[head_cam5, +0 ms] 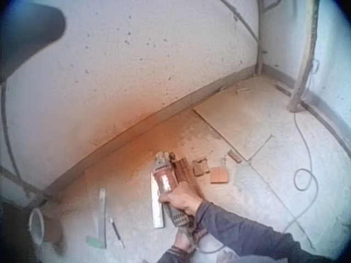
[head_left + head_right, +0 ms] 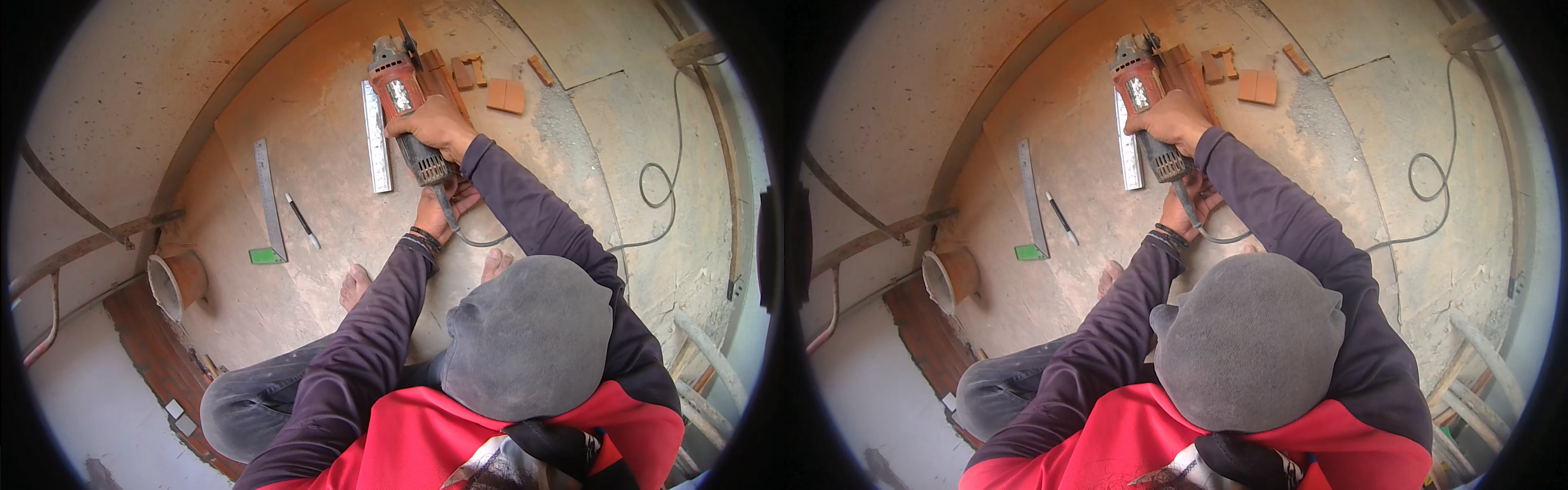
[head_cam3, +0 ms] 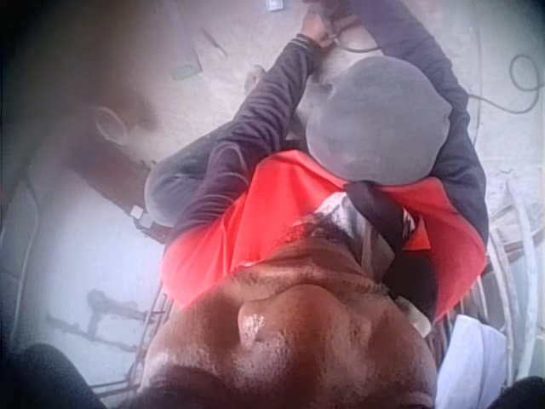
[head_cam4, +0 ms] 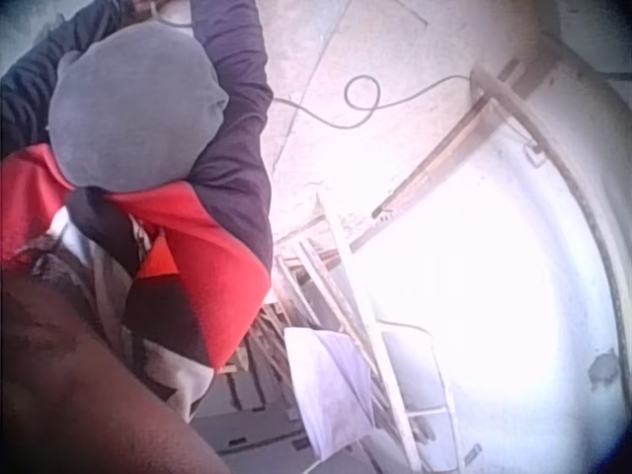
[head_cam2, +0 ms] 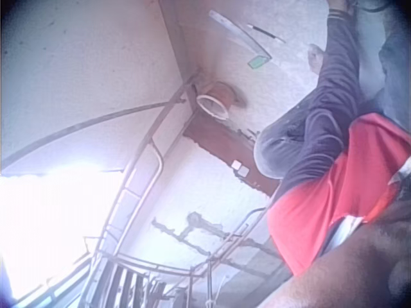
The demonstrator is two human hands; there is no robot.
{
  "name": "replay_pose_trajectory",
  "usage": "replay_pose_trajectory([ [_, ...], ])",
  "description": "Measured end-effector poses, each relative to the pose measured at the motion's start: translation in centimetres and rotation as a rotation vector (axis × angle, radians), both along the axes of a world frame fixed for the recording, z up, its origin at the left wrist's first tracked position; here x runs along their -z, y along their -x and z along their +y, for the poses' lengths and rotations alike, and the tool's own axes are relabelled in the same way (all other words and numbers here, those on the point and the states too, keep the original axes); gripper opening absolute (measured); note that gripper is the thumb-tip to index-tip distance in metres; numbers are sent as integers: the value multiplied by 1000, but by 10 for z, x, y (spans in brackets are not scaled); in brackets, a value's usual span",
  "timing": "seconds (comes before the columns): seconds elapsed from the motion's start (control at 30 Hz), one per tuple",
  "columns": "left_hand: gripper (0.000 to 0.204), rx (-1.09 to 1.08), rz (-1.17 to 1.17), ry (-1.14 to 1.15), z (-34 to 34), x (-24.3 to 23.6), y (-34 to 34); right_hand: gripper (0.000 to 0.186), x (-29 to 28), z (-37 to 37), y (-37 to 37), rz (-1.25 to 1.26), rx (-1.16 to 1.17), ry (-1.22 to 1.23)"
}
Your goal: The person cuts a piece of brick-like tile with an angle grinder and fits it onto a wall around electrical outlet boxes.
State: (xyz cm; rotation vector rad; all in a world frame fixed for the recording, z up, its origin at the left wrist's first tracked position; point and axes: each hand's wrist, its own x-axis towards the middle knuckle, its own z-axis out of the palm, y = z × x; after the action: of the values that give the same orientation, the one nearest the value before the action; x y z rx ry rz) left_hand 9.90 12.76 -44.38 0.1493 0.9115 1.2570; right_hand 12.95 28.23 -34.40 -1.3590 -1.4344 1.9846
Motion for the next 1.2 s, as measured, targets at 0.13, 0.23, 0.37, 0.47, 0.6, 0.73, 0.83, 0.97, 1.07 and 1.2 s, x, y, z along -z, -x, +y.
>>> replay_pose_trajectory([
  [0.13, 35, -4, -6, 5, 1, -3, -1, 33, 1, 1, 0, 28, 2, 43],
  [0.23, 36, -2, -7, -1, 1, -3, -1, 33, 0, 2, 0, 32, 0, 42],
  [0.37, 38, -2, -23, -13, -1, 3, 0, 32, 0, 0, -1, 0, -4, -10],
  [0.47, 38, -9, -20, -32, -2, 10, 2, 32, 3, -3, -1, -23, -7, -46],
  [0.6, 37, -22, -20, -66, -2, 10, 1, 33, 5, -5, -2, -50, -13, -31],
  [0.73, 37, -14, -2, -61, -2, 7, 1, 34, 3, -4, -2, -57, -8, -24],
  [0.83, 38, -12, 0, -48, -1, 0, 0, 34, 2, -3, -1, -50, -7, -12],
  [0.97, 40, -15, -2, -18, 0, -2, -1, 34, 3, -3, -2, 7, 11, 17],
  [1.07, 41, -11, 19, -20, 1, -4, -2, 34, 3, -1, -3, -4, 1, 31],
  [1.2, 42, -5, 16, -26, 0, -1, -1, 35, 4, -1, -1, 1, -1, 36],
])
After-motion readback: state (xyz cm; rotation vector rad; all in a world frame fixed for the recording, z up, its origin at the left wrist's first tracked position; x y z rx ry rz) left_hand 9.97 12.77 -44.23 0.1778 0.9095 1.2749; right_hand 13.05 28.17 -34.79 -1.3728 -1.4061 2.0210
